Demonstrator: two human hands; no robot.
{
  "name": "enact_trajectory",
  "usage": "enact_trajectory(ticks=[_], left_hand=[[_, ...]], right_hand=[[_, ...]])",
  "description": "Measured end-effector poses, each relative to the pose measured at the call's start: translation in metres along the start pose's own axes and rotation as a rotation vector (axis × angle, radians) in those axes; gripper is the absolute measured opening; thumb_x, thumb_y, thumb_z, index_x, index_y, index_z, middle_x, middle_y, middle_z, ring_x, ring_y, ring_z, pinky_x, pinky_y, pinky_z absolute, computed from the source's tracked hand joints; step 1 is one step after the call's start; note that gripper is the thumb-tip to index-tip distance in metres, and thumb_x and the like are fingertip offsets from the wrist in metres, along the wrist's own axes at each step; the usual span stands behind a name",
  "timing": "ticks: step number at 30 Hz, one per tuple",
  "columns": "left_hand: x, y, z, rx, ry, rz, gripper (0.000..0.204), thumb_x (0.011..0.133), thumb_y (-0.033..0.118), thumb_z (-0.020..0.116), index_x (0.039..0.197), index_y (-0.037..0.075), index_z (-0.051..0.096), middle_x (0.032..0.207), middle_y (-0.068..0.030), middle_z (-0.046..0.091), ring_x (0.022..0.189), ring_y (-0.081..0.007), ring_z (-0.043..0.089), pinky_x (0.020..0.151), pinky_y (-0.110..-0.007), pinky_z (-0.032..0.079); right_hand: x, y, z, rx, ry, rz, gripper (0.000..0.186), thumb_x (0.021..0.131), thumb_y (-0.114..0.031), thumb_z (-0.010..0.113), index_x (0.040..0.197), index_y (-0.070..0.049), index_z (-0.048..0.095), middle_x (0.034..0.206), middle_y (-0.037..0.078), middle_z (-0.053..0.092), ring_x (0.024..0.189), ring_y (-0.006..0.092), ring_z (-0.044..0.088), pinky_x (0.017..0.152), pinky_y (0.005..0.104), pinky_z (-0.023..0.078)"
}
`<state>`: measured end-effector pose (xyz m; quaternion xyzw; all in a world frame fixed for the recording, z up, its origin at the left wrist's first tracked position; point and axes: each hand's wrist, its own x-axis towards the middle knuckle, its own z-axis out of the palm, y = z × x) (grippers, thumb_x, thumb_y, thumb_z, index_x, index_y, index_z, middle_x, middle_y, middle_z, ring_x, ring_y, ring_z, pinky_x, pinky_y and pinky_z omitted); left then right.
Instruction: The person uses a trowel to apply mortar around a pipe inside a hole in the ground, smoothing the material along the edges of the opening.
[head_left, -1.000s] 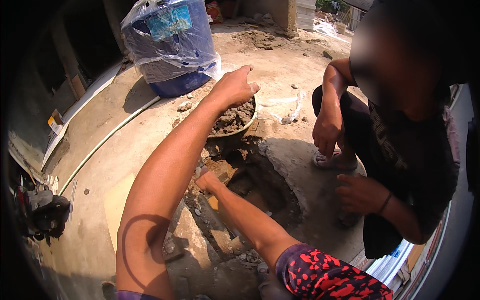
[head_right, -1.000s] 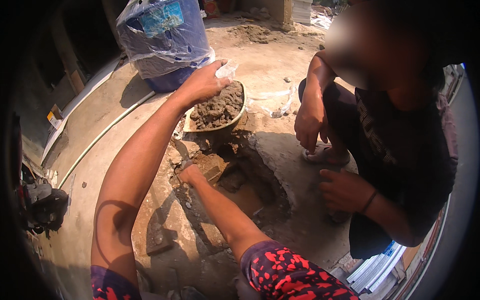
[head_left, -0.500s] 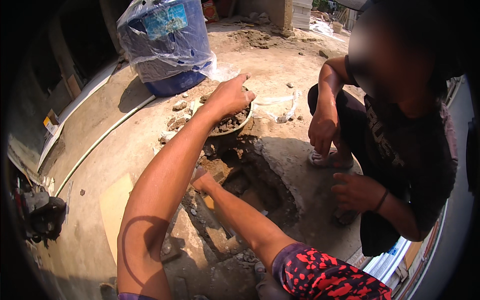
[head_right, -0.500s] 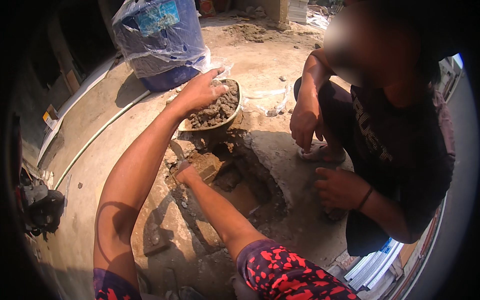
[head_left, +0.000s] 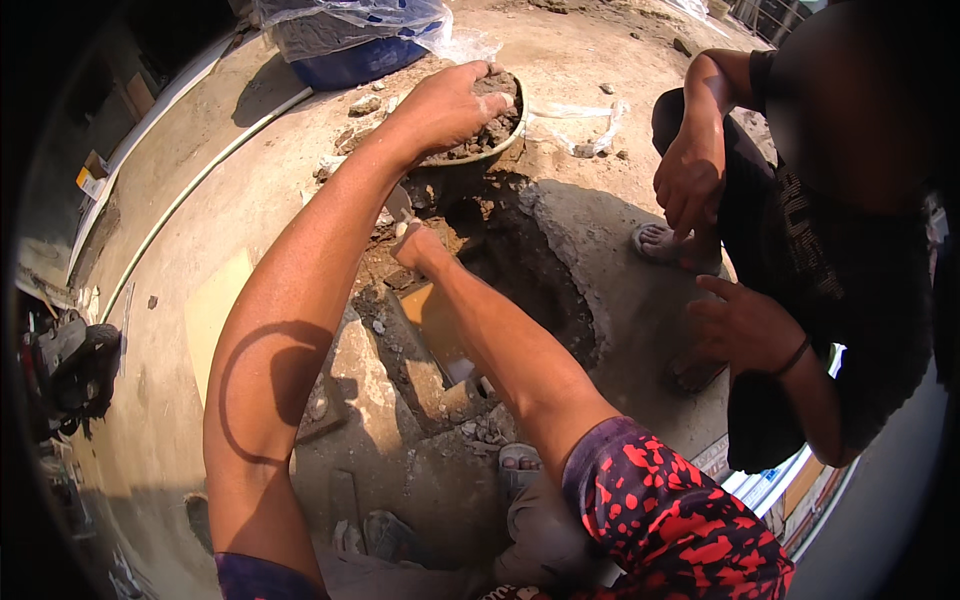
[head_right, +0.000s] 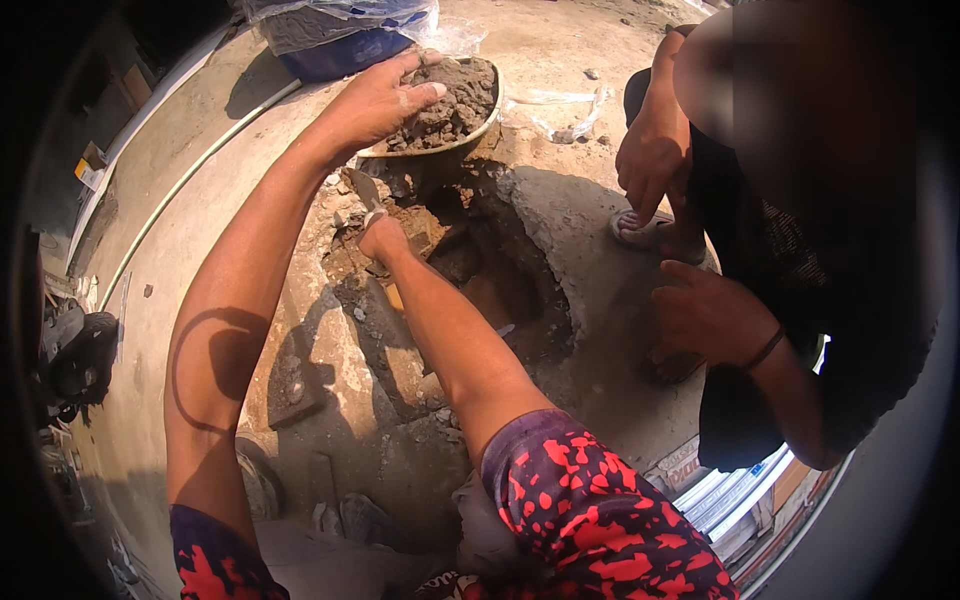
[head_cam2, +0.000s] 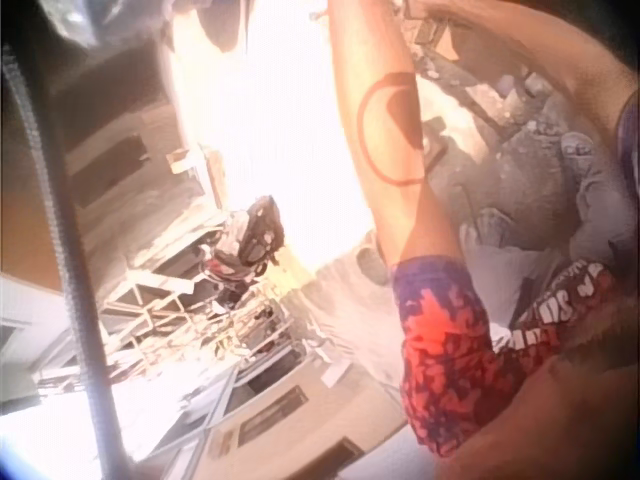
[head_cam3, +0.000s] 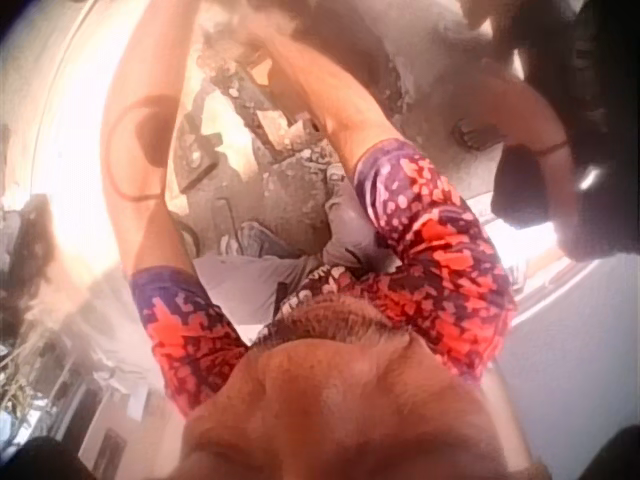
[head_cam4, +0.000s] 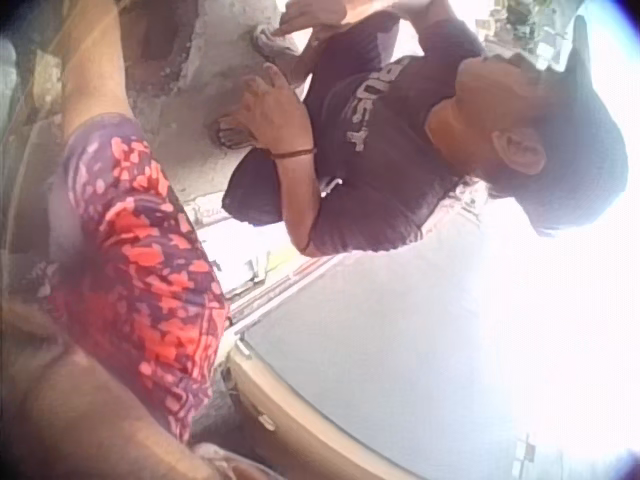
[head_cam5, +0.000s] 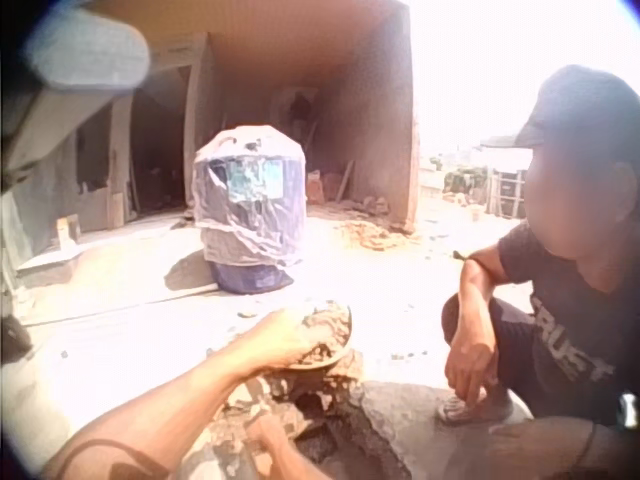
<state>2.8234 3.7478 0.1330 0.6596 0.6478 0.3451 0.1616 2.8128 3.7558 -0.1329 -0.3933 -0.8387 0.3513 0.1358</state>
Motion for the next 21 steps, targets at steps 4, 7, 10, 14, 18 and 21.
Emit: enact_trajectory(ticks=[4, 7, 10, 14, 18, 21], left_hand=[[-0.082, -0.061, 0.004, -0.128, -0.009, -0.345, 0.048, 0.09, 0.025, 0.06, 0.132, 0.004, 0.049, 0.093, -0.0048, 0.063, 0.077, -0.0135, 0.056, 0.07, -0.026, 0.046], [-0.13, -0.108, 0.057, -0.297, -0.032, -0.438, 0.048, 0.091, 0.023, 0.059, 0.132, 0.002, 0.049, 0.101, -0.0079, 0.065, 0.081, -0.0141, 0.06, 0.07, -0.026, 0.047], [-0.227, -0.18, 0.095, -0.011, -0.187, -0.657, 0.041, 0.089, 0.022, 0.059, 0.125, 0.003, 0.055, 0.105, -0.0125, 0.067, 0.086, -0.0211, 0.065, 0.074, -0.032, 0.05], [-0.291, -0.226, 0.101, 0.226, -0.145, -0.768, 0.025, 0.083, 0.024, 0.059, 0.099, 0.005, 0.061, 0.098, -0.0216, 0.065, 0.095, -0.0381, 0.062, 0.084, -0.044, 0.048], [-0.343, -0.271, 0.045, 0.472, 0.069, -0.845, 0.025, 0.081, 0.015, 0.06, 0.104, 0.006, 0.059, 0.108, -0.0202, 0.062, 0.1, -0.0371, 0.059, 0.085, -0.044, 0.048], [-0.359, -0.287, 0.02, 0.569, 0.13, -0.87, 0.042, 0.081, 0.009, 0.061, 0.121, 0.009, 0.051, 0.13, -0.0174, 0.049, 0.114, -0.0369, 0.052, 0.093, -0.044, 0.046]], right_hand=[[-0.007, 0.005, -0.008, 0.12, -0.182, 0.129, 0.034, 0.071, -0.022, 0.061, 0.088, 0.007, 0.066, 0.084, 0.026, 0.066, 0.081, 0.0367, 0.067, 0.069, 0.0411, 0.053], [0.007, 0.071, -0.035, -0.033, -0.056, 0.151, 0.029, 0.072, -0.022, 0.061, 0.085, 0.003, 0.067, 0.08, 0.02, 0.068, 0.076, 0.0328, 0.068, 0.066, 0.0402, 0.053], [-0.01, 0.052, -0.028, -0.019, -0.209, 0.284, 0.028, 0.074, -0.021, 0.064, 0.078, 0.007, 0.065, 0.07, 0.017, 0.067, 0.062, 0.0254, 0.068, 0.054, 0.0376, 0.052], [-0.012, 0.09, -0.053, 0.068, -0.276, 0.376, 0.02, 0.07, -0.011, 0.066, 0.071, 0.009, 0.063, 0.059, 0.013, 0.06, 0.049, 0.0217, 0.06, 0.043, 0.0379, 0.046], [-0.012, 0.099, -0.063, -0.082, -0.349, 0.307, 0.02, 0.069, -0.011, 0.064, 0.073, 0.008, 0.065, 0.063, 0.014, 0.062, 0.052, 0.0223, 0.062, 0.045, 0.0372, 0.048], [-0.005, 0.118, -0.069, -0.098, -0.419, 0.415, 0.02, 0.071, -0.014, 0.066, 0.075, 0.005, 0.067, 0.069, 0.015, 0.065, 0.056, 0.0241, 0.064, 0.049, 0.0381, 0.05]])
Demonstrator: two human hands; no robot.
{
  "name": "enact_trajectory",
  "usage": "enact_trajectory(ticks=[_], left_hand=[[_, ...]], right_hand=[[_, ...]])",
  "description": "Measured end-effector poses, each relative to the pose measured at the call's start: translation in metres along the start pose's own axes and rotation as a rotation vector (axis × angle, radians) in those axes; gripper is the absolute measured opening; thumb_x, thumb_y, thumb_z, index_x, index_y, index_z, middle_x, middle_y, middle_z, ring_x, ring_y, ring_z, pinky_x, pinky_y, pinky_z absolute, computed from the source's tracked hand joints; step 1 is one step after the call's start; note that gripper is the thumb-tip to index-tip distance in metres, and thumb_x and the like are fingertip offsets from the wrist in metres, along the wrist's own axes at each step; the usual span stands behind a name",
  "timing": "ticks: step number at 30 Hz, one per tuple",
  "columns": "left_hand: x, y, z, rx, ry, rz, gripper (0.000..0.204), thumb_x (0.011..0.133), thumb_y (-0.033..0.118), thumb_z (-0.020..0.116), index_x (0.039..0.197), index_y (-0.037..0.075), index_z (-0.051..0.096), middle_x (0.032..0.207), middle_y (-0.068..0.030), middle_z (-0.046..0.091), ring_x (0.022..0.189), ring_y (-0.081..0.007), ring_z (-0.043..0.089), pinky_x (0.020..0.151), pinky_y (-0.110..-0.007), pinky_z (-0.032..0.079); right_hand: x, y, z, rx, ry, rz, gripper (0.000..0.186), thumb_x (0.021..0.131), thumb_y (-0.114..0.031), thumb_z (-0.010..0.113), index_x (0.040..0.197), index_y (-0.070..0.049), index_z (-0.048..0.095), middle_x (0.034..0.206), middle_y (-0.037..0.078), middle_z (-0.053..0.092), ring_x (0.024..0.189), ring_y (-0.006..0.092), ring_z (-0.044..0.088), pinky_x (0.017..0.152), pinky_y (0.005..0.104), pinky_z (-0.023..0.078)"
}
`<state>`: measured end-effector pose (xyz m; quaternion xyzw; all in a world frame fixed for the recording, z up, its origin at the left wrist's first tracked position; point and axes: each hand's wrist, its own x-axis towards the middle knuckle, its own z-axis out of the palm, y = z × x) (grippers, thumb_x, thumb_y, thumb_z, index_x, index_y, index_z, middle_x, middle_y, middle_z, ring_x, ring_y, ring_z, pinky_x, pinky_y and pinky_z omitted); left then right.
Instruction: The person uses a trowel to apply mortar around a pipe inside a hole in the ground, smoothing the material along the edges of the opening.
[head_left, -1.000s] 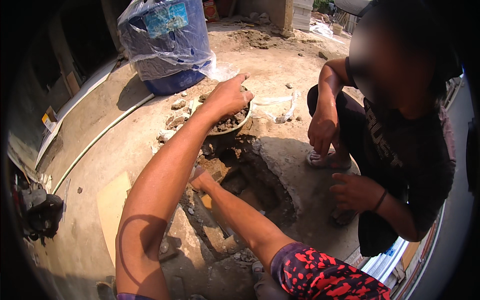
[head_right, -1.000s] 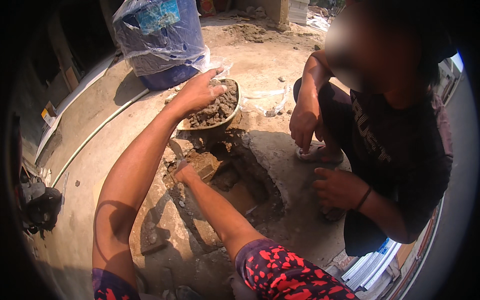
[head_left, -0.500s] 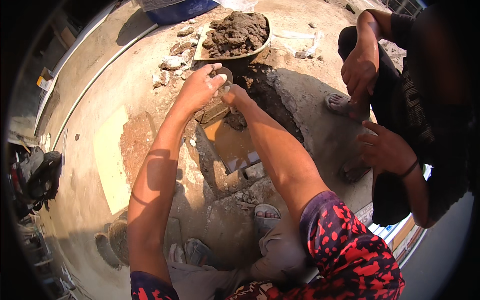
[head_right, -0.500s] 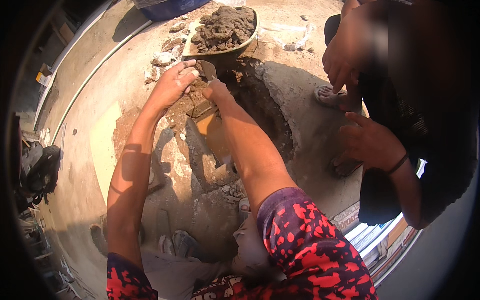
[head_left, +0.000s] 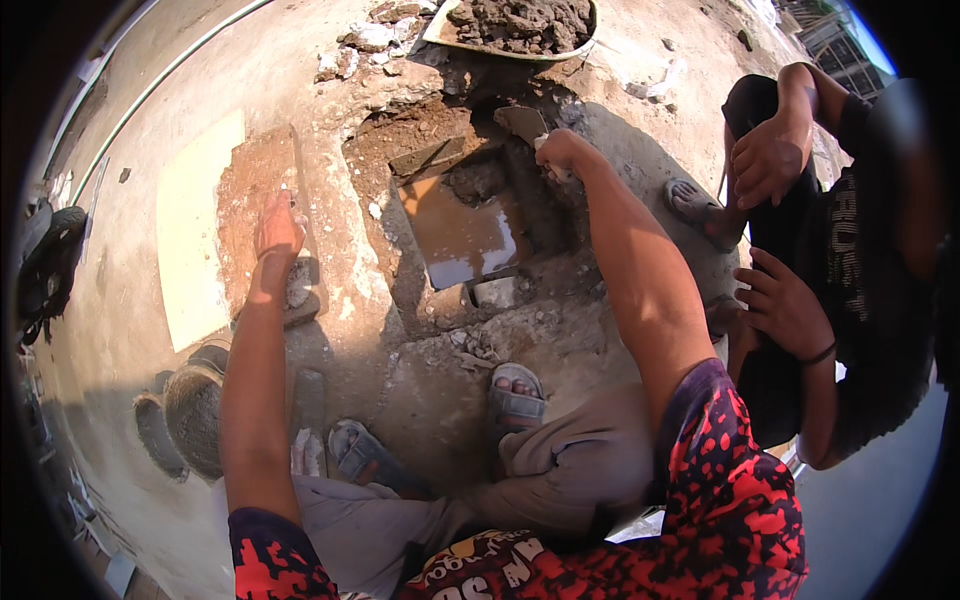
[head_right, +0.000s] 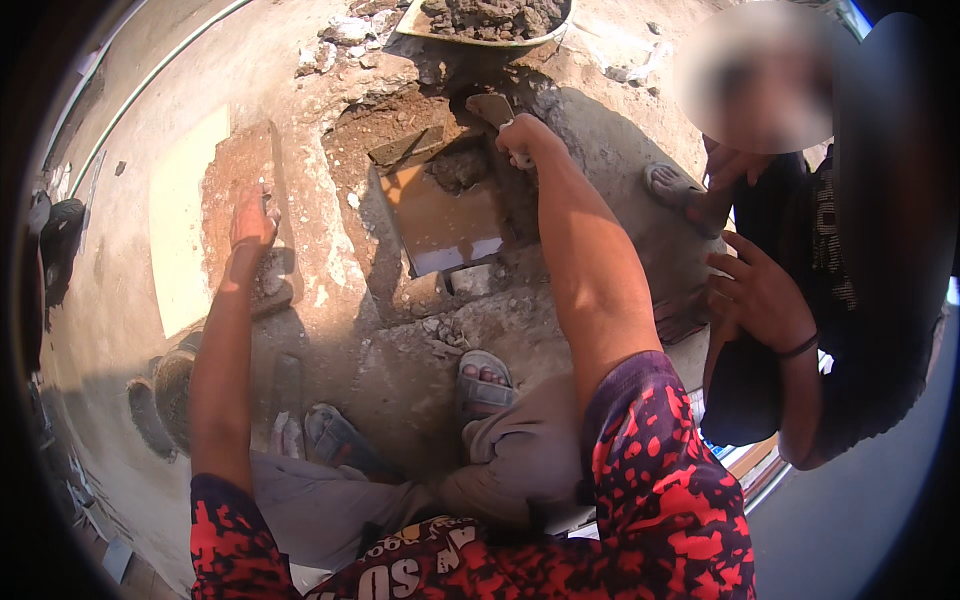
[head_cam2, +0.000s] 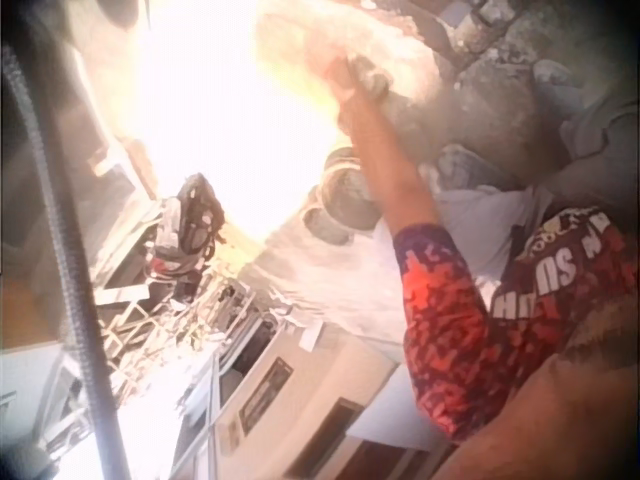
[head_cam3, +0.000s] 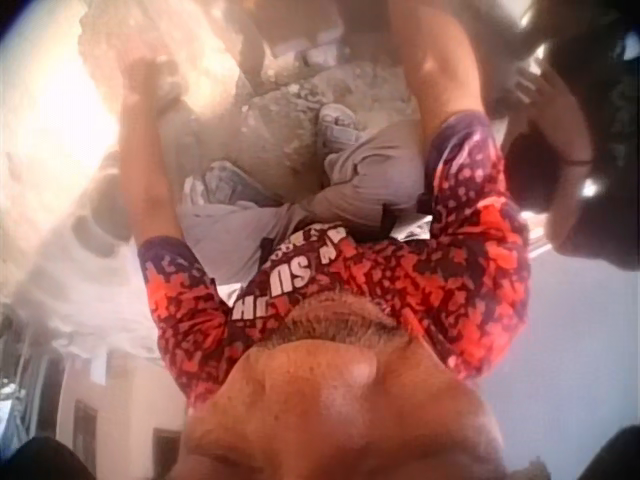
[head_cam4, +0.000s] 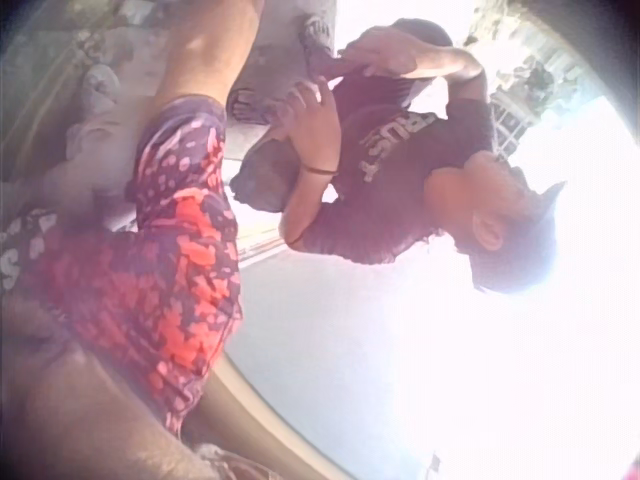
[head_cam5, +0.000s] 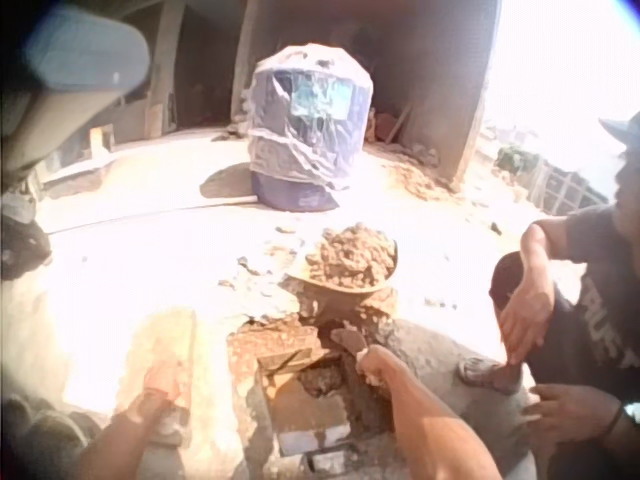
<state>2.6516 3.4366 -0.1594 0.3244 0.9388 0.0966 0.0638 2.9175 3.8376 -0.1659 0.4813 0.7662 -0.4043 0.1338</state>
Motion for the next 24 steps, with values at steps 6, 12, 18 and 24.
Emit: enact_trajectory(ticks=[6, 12, 18, 24], left_hand=[[0.007, -0.023, 0.0, 0.125, -0.202, -0.128, 0.073, 0.079, 0.01, 0.068, 0.143, 0.015, 0.032, 0.15, -0.0138, 0.028, 0.13, -0.035, 0.039, 0.106, -0.042, 0.039], [0.027, -0.055, 0.021, 0.125, -0.423, -0.22, 0.09, 0.076, 0.02, 0.075, 0.148, 0.015, 0.023, 0.153, -0.011, 0.023, 0.136, -0.0295, 0.033, 0.112, -0.036, 0.032], [0.024, -0.045, 0.025, 0.083, -0.387, -0.12, 0.09, 0.07, 0.025, 0.079, 0.144, 0.009, 0.029, 0.148, -0.0143, 0.03, 0.134, -0.0299, 0.035, 0.111, -0.036, 0.032], [0.023, -0.06, 0.035, -0.018, -0.261, 0.002, 0.087, 0.064, 0.022, 0.082, 0.135, -0.001, 0.04, 0.139, -0.0198, 0.042, 0.129, -0.0335, 0.04, 0.108, -0.037, 0.035]], right_hand=[[-0.009, 0.0, 0.007, -0.062, -0.096, 0.018, 0.02, 0.076, -0.015, 0.066, 0.083, 0.004, 0.067, 0.069, 0.015, 0.065, 0.056, 0.0253, 0.064, 0.048, 0.0388, 0.05], [-0.019, -0.042, 0.029, -0.244, -0.086, 0.065, 0.021, 0.076, -0.013, 0.068, 0.093, -0.001, 0.066, 0.078, 0.015, 0.065, 0.062, 0.0251, 0.063, 0.049, 0.0387, 0.052], [-0.026, -0.034, 0.029, -0.352, -0.053, 0.042, 0.022, 0.078, -0.013, 0.066, 0.095, -0.001, 0.069, 0.081, 0.017, 0.068, 0.067, 0.0292, 0.066, 0.053, 0.0413, 0.053], [-0.028, -0.039, 0.044, -0.33, -0.018, 0.021, 0.025, 0.077, -0.018, 0.062, 0.094, -0.001, 0.07, 0.092, 0.017, 0.068, 0.082, 0.0302, 0.068, 0.067, 0.0413, 0.054]])
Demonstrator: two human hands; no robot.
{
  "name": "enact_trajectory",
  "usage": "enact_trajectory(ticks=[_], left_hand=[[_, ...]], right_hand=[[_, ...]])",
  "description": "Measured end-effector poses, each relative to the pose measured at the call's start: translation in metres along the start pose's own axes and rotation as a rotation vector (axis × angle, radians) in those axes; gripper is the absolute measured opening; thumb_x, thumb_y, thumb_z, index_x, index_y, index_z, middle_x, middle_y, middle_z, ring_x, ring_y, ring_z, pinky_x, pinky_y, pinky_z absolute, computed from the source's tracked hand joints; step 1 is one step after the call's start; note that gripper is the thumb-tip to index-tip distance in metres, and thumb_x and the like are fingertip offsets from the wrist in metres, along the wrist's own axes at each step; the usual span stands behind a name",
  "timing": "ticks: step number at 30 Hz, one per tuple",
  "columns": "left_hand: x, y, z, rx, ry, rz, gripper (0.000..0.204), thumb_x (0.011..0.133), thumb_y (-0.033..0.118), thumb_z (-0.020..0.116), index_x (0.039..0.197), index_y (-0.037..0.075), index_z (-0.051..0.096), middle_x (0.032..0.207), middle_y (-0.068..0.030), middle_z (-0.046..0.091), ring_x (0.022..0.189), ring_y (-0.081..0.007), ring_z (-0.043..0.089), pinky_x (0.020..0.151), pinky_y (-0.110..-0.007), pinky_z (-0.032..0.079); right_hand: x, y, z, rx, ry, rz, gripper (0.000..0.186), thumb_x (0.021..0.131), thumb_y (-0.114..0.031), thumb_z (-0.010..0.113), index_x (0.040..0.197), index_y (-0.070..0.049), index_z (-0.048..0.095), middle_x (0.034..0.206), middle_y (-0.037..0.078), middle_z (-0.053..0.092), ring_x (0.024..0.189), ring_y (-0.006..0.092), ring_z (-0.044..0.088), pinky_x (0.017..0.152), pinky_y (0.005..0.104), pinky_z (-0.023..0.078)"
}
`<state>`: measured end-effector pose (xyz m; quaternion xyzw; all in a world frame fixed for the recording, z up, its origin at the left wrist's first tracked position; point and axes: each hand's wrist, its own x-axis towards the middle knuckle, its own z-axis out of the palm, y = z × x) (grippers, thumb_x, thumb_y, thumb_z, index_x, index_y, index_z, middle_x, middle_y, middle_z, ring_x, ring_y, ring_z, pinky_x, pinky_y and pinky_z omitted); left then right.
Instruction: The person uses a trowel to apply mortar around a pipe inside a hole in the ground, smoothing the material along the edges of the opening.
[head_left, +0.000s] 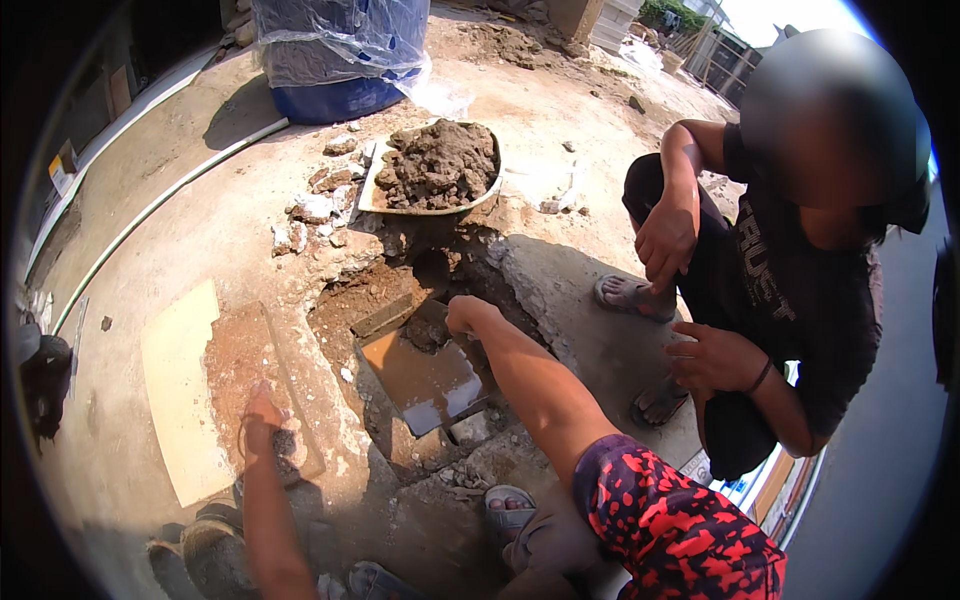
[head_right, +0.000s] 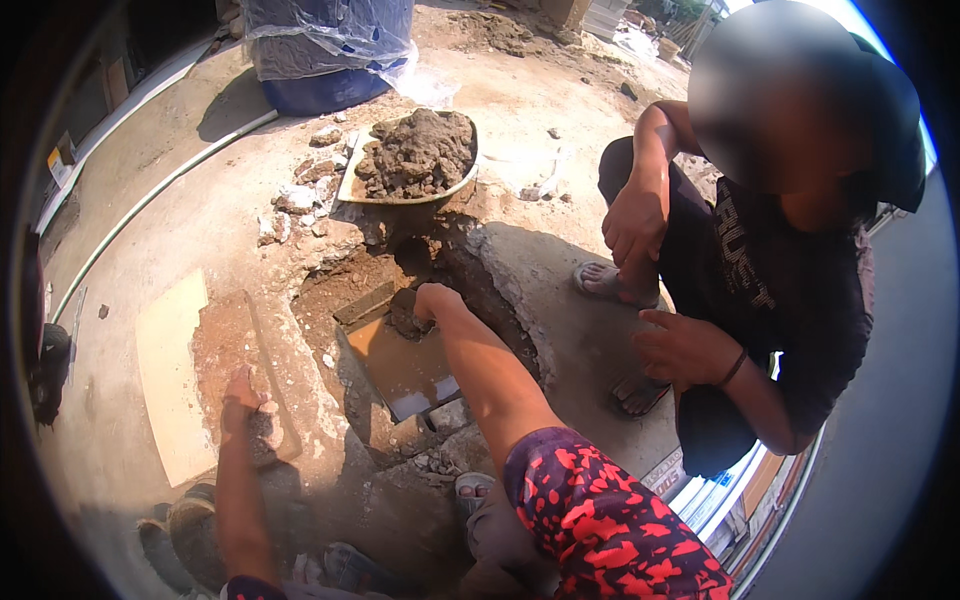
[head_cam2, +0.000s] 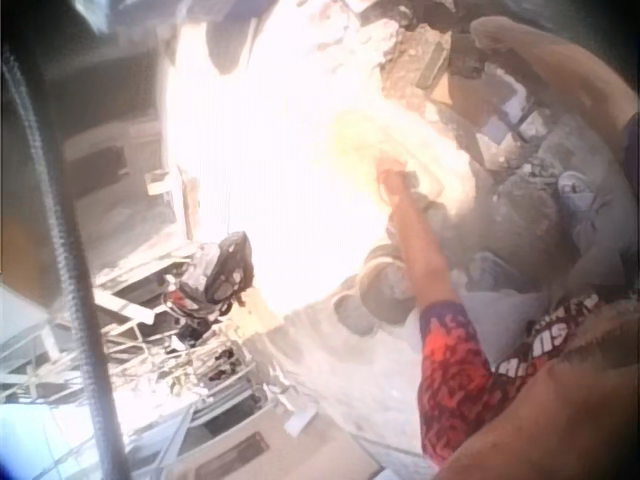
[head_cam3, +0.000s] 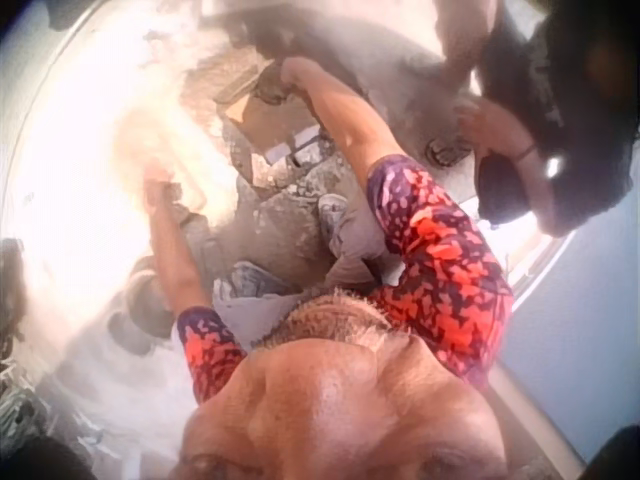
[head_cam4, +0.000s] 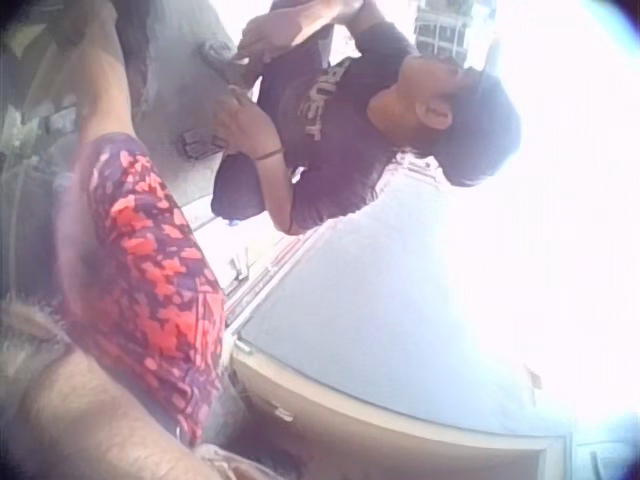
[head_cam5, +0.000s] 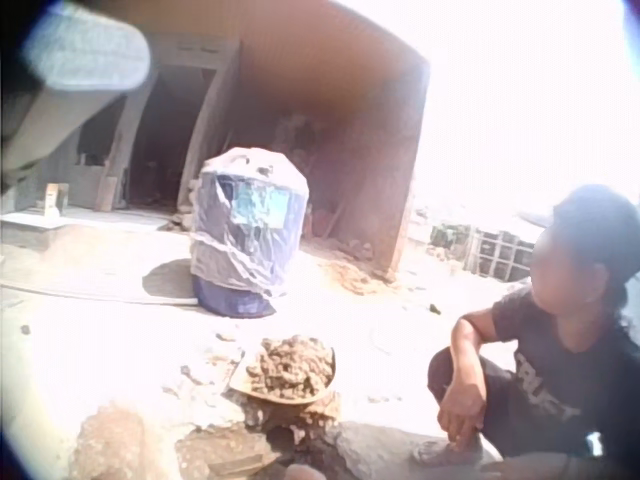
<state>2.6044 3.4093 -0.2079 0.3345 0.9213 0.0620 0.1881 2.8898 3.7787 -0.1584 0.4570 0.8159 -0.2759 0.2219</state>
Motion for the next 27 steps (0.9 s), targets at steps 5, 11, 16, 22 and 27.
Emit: enact_trajectory(ticks=[5, 11, 16, 22, 27], left_hand=[[-0.004, 0.0, -0.014, 0.027, -0.013, -0.043, 0.088, 0.064, 0.024, 0.083, 0.136, 0.001, 0.039, 0.14, -0.0198, 0.041, 0.13, -0.0337, 0.039, 0.108, -0.038, 0.035], [0.0, -0.003, -0.009, 0.061, -0.031, -0.09, 0.09, 0.063, 0.025, 0.084, 0.138, 0.005, 0.038, 0.142, -0.0169, 0.039, 0.131, -0.0324, 0.039, 0.107, -0.042, 0.035], [-0.007, 0.016, -0.017, 0.036, -0.101, -0.114, 0.092, 0.063, 0.025, 0.083, 0.141, 0.009, 0.036, 0.147, -0.0137, 0.035, 0.133, -0.0312, 0.037, 0.107, -0.044, 0.035], [-0.011, 0.019, -0.024, 0.057, -0.057, -0.061, 0.087, 0.063, 0.02, 0.081, 0.138, 0.006, 0.039, 0.142, -0.0169, 0.04, 0.126, -0.036, 0.045, 0.101, -0.042, 0.041], [-0.009, 0.019, -0.017, -0.017, -0.083, -0.019, 0.082, 0.062, 0.016, 0.079, 0.133, 0.003, 0.041, 0.135, -0.0214, 0.044, 0.12, -0.0385, 0.048, 0.096, -0.043, 0.044]], right_hand=[[0.009, -0.013, 0.0, -0.037, 0.008, -0.076, 0.026, 0.078, -0.021, 0.062, 0.093, -0.001, 0.07, 0.092, 0.018, 0.069, 0.084, 0.0312, 0.068, 0.069, 0.0417, 0.054], [-0.002, -0.014, 0.005, -0.023, 0.084, -0.159, 0.027, 0.075, -0.018, 0.061, 0.096, -0.003, 0.07, 0.095, 0.017, 0.069, 0.086, 0.0301, 0.069, 0.072, 0.0403, 0.054], [-0.017, -0.011, -0.001, -0.018, 0.011, -0.166, 0.026, 0.073, -0.014, 0.061, 0.095, -0.003, 0.07, 0.093, 0.016, 0.07, 0.082, 0.0285, 0.069, 0.072, 0.0392, 0.055], [-0.013, -0.015, 0.001, -0.002, 0.069, -0.141, 0.03, 0.068, -0.014, 0.069, 0.096, -0.003, 0.071, 0.097, 0.013, 0.07, 0.09, 0.0264, 0.068, 0.073, 0.0378, 0.054], [-0.014, -0.012, 0.004, -0.01, 0.018, -0.106, 0.027, 0.07, -0.011, 0.067, 0.096, -0.009, 0.073, 0.102, 0.009, 0.07, 0.097, 0.026, 0.067, 0.075, 0.0385, 0.054]])
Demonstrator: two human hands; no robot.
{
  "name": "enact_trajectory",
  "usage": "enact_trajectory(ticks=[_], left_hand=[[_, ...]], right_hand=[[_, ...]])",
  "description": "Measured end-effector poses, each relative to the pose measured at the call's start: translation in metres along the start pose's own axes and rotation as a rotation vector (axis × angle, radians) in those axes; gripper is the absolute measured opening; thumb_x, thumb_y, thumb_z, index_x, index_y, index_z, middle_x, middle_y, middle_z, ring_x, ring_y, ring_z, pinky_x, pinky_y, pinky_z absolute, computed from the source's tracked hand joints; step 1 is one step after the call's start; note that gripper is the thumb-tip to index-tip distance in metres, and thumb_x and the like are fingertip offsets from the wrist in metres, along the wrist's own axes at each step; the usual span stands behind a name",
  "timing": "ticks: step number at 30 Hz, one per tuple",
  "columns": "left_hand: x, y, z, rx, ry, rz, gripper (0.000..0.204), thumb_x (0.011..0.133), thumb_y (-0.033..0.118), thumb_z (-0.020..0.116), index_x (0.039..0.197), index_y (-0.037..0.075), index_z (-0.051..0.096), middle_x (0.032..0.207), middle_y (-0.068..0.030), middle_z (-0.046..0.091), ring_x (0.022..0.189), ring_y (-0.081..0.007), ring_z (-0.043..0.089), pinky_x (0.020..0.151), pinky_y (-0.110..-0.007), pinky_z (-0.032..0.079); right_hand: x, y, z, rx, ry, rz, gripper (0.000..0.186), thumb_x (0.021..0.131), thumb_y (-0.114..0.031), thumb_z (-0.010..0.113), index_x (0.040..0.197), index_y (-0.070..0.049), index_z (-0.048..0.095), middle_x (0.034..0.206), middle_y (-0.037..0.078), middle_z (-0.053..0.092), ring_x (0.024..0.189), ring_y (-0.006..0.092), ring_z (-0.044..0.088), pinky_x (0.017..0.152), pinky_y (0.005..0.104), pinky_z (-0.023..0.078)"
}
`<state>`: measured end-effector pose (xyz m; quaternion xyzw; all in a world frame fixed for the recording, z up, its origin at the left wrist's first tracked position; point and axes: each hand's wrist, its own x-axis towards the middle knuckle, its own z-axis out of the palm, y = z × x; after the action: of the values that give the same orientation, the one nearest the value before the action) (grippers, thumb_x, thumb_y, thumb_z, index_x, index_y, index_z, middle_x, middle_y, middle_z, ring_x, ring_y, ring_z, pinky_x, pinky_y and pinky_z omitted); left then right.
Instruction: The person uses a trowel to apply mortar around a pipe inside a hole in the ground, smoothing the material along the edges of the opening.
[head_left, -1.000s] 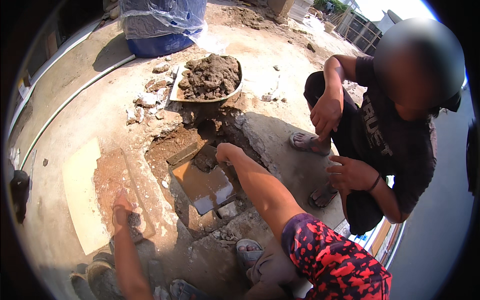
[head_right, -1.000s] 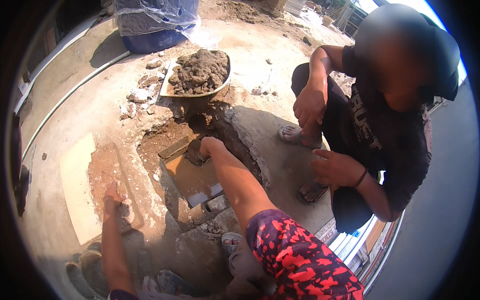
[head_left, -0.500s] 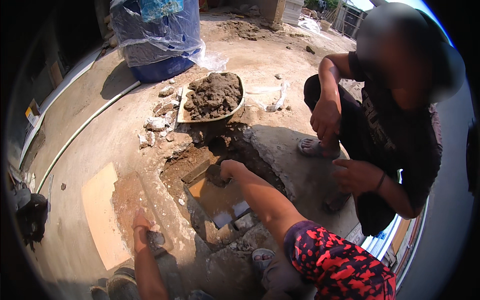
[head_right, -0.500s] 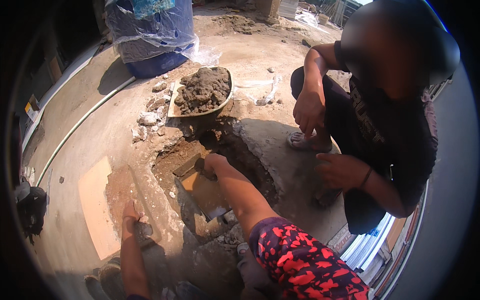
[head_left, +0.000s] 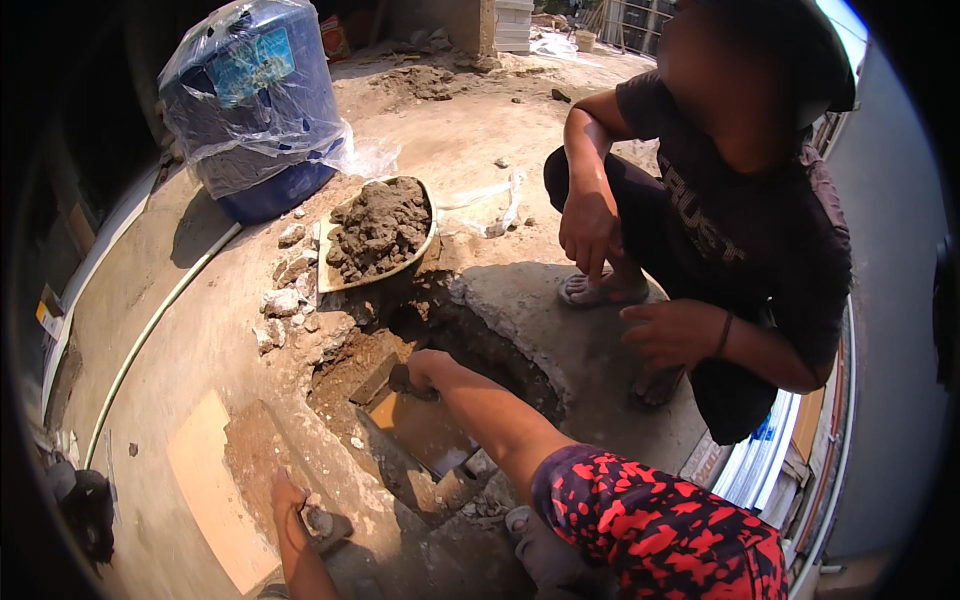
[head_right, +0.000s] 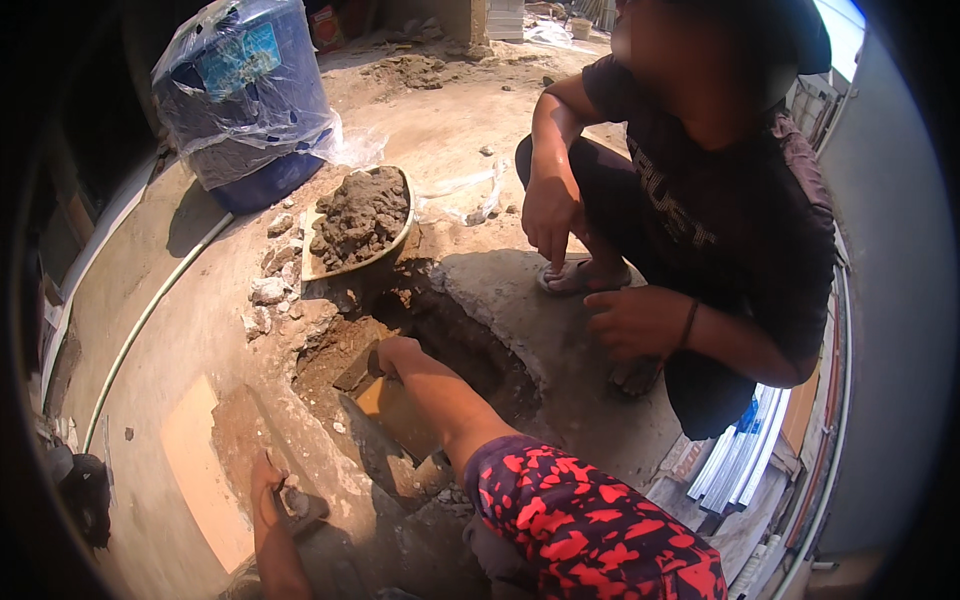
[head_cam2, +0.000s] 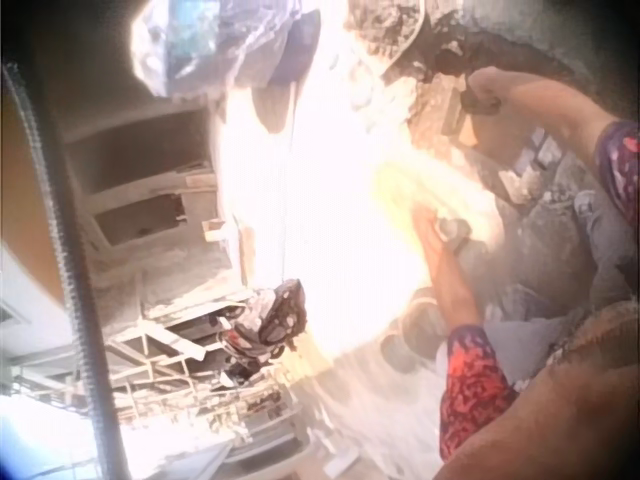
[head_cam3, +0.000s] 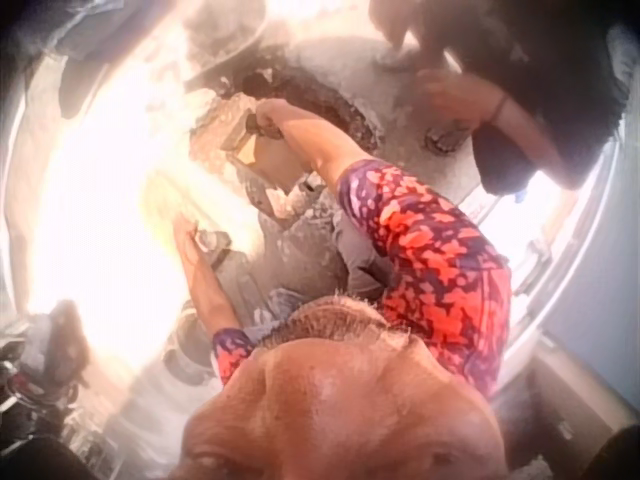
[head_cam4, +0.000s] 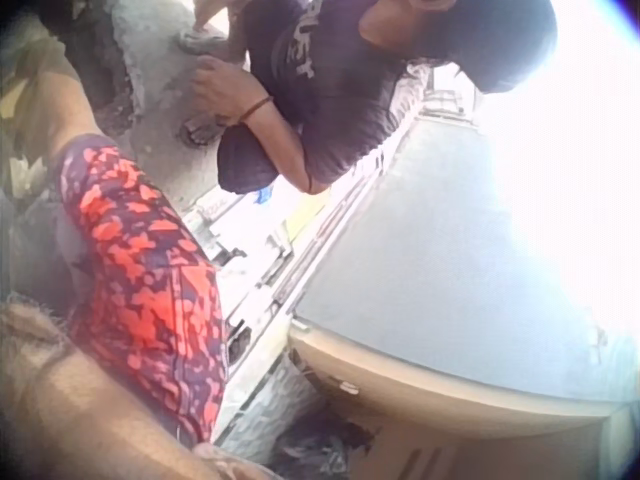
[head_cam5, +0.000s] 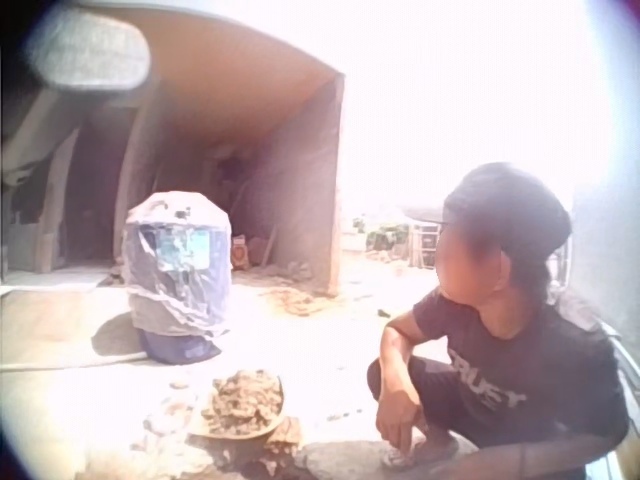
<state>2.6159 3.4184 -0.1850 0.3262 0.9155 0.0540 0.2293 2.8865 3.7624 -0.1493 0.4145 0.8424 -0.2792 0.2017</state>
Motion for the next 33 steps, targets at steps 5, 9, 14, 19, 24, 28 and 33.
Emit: enact_trajectory(ticks=[5, 9, 14, 19, 24, 28, 33], left_hand=[[0.035, -0.053, 0.019, -0.148, 0.007, 0.01, 0.08, 0.062, 0.015, 0.079, 0.131, 0.0, 0.041, 0.132, -0.0245, 0.046, 0.119, -0.0391, 0.049, 0.095, -0.043, 0.045], [0.034, -0.043, 0.033, -0.224, -0.002, 0.021, 0.075, 0.062, 0.009, 0.078, 0.127, -0.005, 0.043, 0.115, -0.0263, 0.056, 0.105, -0.0373, 0.058, 0.084, -0.04, 0.05], [0.016, -0.031, 0.019, -0.059, 0.128, 0.074, 0.078, 0.062, 0.01, 0.079, 0.129, -0.005, 0.043, 0.116, -0.0268, 0.057, 0.107, -0.0374, 0.058, 0.087, -0.039, 0.05], [0.011, -0.018, 0.02, 0.033, 0.106, 0.056, 0.088, 0.06, 0.018, 0.081, 0.134, -0.002, 0.039, 0.128, -0.0264, 0.051, 0.12, -0.0394, 0.049, 0.101, -0.039, 0.041], [0.002, -0.02, 0.009, -0.016, 0.05, -0.032, 0.088, 0.06, 0.02, 0.081, 0.135, -0.002, 0.038, 0.136, -0.026, 0.044, 0.127, -0.0377, 0.042, 0.104, -0.039, 0.038], [0.021, -0.026, 0.017, 0.011, 0.006, -0.03, 0.088, 0.065, 0.023, 0.079, 0.139, 0.003, 0.036, 0.146, -0.0217, 0.03, 0.131, -0.0384, 0.037, 0.106, -0.042, 0.037], [0.023, -0.036, 0.018, 0.064, 0.047, -0.029, 0.089, 0.067, 0.026, 0.077, 0.141, 0.004, 0.034, 0.147, -0.021, 0.029, 0.133, -0.0375, 0.034, 0.107, -0.042, 0.035]], right_hand=[[-0.006, -0.013, -0.009, -0.006, -0.001, -0.026, 0.026, 0.07, -0.012, 0.068, 0.096, -0.009, 0.073, 0.101, 0.009, 0.07, 0.096, 0.0255, 0.067, 0.075, 0.0384, 0.054], [-0.002, -0.003, -0.006, -0.029, -0.041, -0.004, 0.025, 0.071, -0.013, 0.068, 0.096, -0.01, 0.073, 0.1, 0.009, 0.07, 0.096, 0.0253, 0.067, 0.074, 0.0387, 0.054], [-0.005, -0.013, -0.014, 0.005, -0.077, 0.032, 0.025, 0.072, -0.013, 0.066, 0.096, -0.01, 0.073, 0.1, 0.008, 0.07, 0.096, 0.0259, 0.067, 0.072, 0.0393, 0.054], [-0.001, -0.007, -0.012, -0.085, -0.095, -0.041, 0.026, 0.072, -0.011, 0.062, 0.096, -0.009, 0.072, 0.101, 0.009, 0.07, 0.096, 0.0273, 0.067, 0.073, 0.0396, 0.054], [-0.009, -0.025, -0.017, -0.101, -0.11, -0.109, 0.024, 0.071, -0.008, 0.059, 0.09, -0.002, 0.071, 0.088, 0.015, 0.069, 0.08, 0.0289, 0.067, 0.061, 0.0416, 0.051], [0.001, -0.019, -0.019, -0.15, -0.176, -0.08, 0.02, 0.075, -0.01, 0.06, 0.089, 0.002, 0.07, 0.083, 0.015, 0.069, 0.073, 0.0284, 0.067, 0.06, 0.0424, 0.051], [-0.003, -0.018, -0.019, -0.073, -0.1, -0.033, 0.02, 0.072, -0.012, 0.065, 0.088, -0.001, 0.07, 0.085, 0.014, 0.069, 0.079, 0.0291, 0.068, 0.064, 0.0423, 0.052]])
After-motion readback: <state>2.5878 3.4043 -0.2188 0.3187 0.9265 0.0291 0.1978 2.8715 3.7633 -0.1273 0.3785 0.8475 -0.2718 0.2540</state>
